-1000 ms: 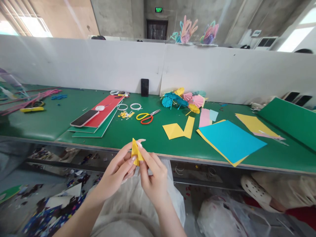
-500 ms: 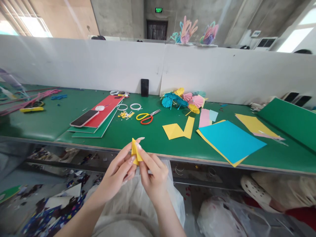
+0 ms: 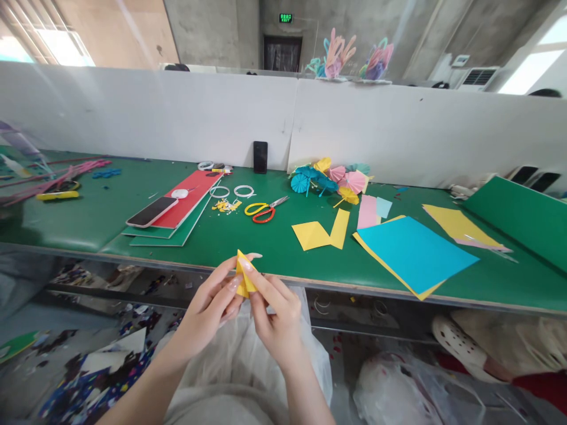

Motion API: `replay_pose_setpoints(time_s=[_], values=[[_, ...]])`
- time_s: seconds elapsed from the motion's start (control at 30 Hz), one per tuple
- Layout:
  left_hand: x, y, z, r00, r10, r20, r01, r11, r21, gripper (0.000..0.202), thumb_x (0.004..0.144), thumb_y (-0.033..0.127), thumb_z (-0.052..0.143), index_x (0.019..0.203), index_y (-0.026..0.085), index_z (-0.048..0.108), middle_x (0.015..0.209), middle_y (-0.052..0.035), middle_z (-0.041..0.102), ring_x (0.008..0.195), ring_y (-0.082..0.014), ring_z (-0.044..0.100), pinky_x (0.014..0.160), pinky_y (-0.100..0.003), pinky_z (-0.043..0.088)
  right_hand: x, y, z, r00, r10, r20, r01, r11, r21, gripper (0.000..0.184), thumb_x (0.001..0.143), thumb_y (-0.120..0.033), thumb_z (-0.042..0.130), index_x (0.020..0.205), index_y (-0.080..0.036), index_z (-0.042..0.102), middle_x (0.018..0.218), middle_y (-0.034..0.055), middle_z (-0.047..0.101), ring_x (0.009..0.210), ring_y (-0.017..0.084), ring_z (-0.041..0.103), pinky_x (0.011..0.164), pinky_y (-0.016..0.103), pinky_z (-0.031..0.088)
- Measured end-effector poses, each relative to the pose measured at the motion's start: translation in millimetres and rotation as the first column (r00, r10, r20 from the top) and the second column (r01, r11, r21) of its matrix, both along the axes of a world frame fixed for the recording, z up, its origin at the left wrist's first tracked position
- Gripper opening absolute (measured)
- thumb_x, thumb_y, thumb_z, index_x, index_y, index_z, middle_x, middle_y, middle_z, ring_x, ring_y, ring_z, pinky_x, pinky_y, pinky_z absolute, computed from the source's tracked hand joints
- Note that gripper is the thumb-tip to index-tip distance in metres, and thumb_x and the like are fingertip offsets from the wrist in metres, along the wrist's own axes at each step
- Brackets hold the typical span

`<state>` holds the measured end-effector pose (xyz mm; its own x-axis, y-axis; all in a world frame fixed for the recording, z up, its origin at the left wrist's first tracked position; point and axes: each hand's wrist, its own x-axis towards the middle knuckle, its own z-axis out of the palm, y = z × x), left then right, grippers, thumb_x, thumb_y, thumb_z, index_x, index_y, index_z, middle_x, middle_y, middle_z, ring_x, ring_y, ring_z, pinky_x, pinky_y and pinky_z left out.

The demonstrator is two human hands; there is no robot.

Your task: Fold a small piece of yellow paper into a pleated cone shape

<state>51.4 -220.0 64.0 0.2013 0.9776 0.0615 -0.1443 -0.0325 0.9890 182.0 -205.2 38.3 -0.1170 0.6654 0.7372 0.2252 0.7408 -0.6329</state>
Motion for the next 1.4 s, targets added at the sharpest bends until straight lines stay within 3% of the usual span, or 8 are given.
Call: replay_pose_setpoints(time_s=[0.13, 0.23, 0.4, 0.77, 1.07, 1.27, 1.4], values=[[-3.7, 2.6, -0.7, 0.986, 0.047, -0.159, -0.034, 0.996, 0.088, 0.031, 0.093, 0.042, 0.041, 0.106, 0.018, 0.056, 0.055, 0.0063, 0.033, 0.047, -0.0074, 0.027, 0.044, -0.021, 0.022, 1.9, -1.8, 1.9, 0.999, 0.028, -0.041, -0.03, 0.998, -0.058, 0.054, 0.085, -0.001, 0.048, 0.129, -0.033, 0.053, 0.078, 0.0017, 0.063, 0.059, 0.012, 0.056, 0.056, 0.024, 0.049], [-6.2, 3.4, 1.0, 0.98, 0.037, -0.193, -0.018, 0.995, 0.103, 0.029, 0.093, 0.042, 0.039, 0.094, 0.017, 0.055, 0.055, 0.0064, 0.033, 0.047, -0.0071, 0.028, 0.044, -0.021, 0.023, 2.2, -2.3, 1.4, 0.998, 0.041, -0.053, -0.046, 0.996, -0.078, 0.054, 0.085, -0.001, 0.048, 0.128, -0.033, 0.054, 0.087, 0.0024, 0.065, 0.056, 0.011, 0.055, 0.053, 0.023, 0.048], [-6.6, 1.6, 3.3, 0.983, 0.041, -0.177, -0.023, 0.994, 0.103, 0.027, 0.094, 0.042, 0.038, 0.096, 0.019, 0.052, 0.057, 0.0064, 0.034, 0.049, -0.0073, 0.03, 0.044, -0.019, 0.024, 1.3, -1.7, -1.0, 0.998, 0.044, -0.037, -0.046, 0.996, -0.071, 0.051, 0.085, -0.003, 0.048, 0.127, -0.03, 0.055, 0.085, 0.0033, 0.066, 0.05, 0.009, 0.05, 0.049, 0.023, 0.046], [-6.4, -0.4, 6.2, 0.985, 0.023, -0.172, -0.014, 0.998, 0.054, 0.027, 0.094, 0.042, 0.037, 0.084, 0.02, 0.047, 0.058, 0.0063, 0.037, 0.047, -0.0067, 0.032, 0.044, -0.019, 0.027, 3.7, -1.1, 1.4, 0.995, 0.041, 0.088, -0.041, 0.999, -0.002, 0.05, 0.084, -0.006, 0.048, 0.13, -0.026, 0.052, 0.079, 0.0029, 0.061, 0.059, 0.012, 0.052, 0.05, 0.024, 0.046], [-5.9, 1.1, 7.7, 0.995, -0.007, -0.103, 0.009, 1.0, 0.022, 0.026, 0.093, 0.044, 0.039, 0.086, 0.02, 0.045, 0.059, 0.0069, 0.037, 0.047, -0.0058, 0.031, 0.044, -0.018, 0.028, 3.7, -1.8, 1.7, 0.99, 0.109, 0.091, -0.104, 0.993, -0.063, 0.05, 0.083, -0.009, 0.048, 0.129, -0.027, 0.051, 0.076, 0.0008, 0.056, 0.056, 0.011, 0.05, 0.049, 0.023, 0.045], [-7.2, 3.0, 4.0, 0.995, -0.027, -0.092, 0.027, 1.0, 0.003, 0.022, 0.092, 0.043, 0.043, 0.09, 0.021, 0.045, 0.059, 0.0077, 0.037, 0.045, -0.0047, 0.03, 0.041, -0.016, 0.025, 5.7, -4.2, 2.4, 0.974, 0.228, -0.021, -0.228, 0.961, -0.157, 0.051, 0.083, -0.01, 0.049, 0.13, -0.029, 0.05, 0.078, 0.001, 0.055, 0.061, 0.012, 0.05, 0.052, 0.024, 0.044], [-9.9, 2.7, 7.1, 0.996, -0.064, -0.064, 0.062, 0.998, -0.033, 0.023, 0.092, 0.044, 0.043, 0.091, 0.021, 0.045, 0.059, 0.0076, 0.036, 0.046, -0.0045, 0.028, 0.041, -0.015, 0.023, 6.3, -7.4, 4.0, 0.947, 0.298, -0.122, -0.322, 0.888, -0.329, 0.056, 0.082, -0.019, 0.059, 0.134, -0.034, 0.044, 0.094, 0.0021, 0.06, 0.067, 0.013, 0.054, 0.057, 0.025, 0.047]])
